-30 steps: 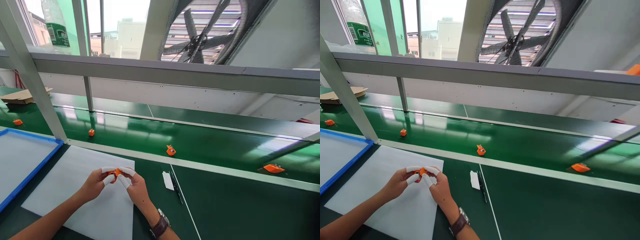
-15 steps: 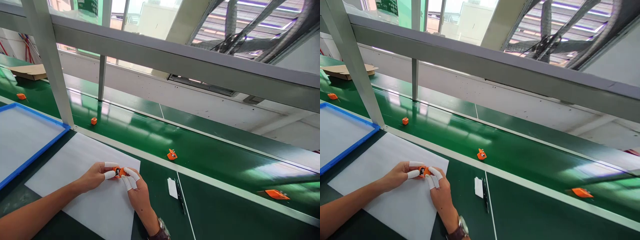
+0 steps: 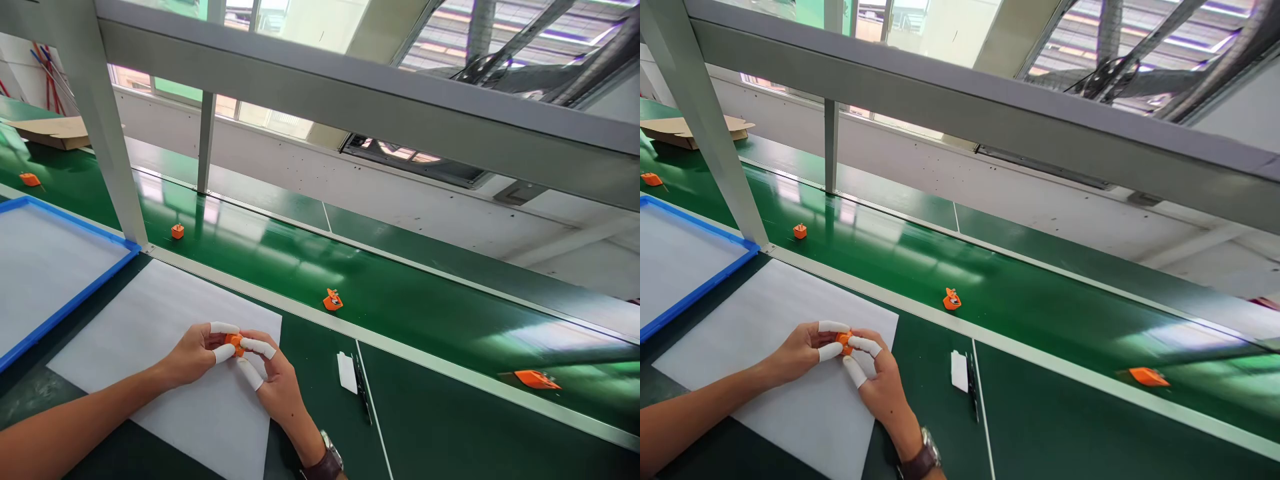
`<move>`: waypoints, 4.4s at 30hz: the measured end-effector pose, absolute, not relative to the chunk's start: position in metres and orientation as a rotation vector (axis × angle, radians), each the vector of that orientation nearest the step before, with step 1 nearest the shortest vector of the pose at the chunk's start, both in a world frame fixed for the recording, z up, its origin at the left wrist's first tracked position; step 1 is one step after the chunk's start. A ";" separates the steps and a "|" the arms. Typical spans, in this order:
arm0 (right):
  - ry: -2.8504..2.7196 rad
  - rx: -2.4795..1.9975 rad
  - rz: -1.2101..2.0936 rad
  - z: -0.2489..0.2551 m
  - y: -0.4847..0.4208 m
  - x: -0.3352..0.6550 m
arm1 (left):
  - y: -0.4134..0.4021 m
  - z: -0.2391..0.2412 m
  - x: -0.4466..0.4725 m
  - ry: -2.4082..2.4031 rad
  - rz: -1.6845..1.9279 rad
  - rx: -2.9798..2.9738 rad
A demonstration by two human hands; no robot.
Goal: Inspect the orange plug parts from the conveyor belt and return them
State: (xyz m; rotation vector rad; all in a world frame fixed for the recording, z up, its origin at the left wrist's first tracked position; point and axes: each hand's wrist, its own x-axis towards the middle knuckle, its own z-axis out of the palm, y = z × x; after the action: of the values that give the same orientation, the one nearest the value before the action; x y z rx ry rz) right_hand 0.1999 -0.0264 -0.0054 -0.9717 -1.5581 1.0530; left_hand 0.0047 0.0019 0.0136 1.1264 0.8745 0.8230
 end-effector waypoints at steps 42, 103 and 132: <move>-1.925 -1.203 0.354 -0.022 -0.014 0.208 | 0.066 0.022 0.020 1.284 0.887 1.650; -1.534 -0.999 0.596 -0.014 -0.026 0.197 | -0.002 0.035 0.012 0.880 0.806 1.231; -1.860 -0.890 0.524 -0.009 -0.024 0.205 | 0.000 0.019 0.005 0.888 0.755 1.195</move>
State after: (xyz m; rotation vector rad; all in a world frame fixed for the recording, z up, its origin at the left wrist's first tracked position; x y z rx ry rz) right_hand 0.2048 -0.0236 -0.0088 -0.8902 -1.8602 0.5241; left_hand 0.0055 0.0001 0.0194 1.1947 0.8876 0.7554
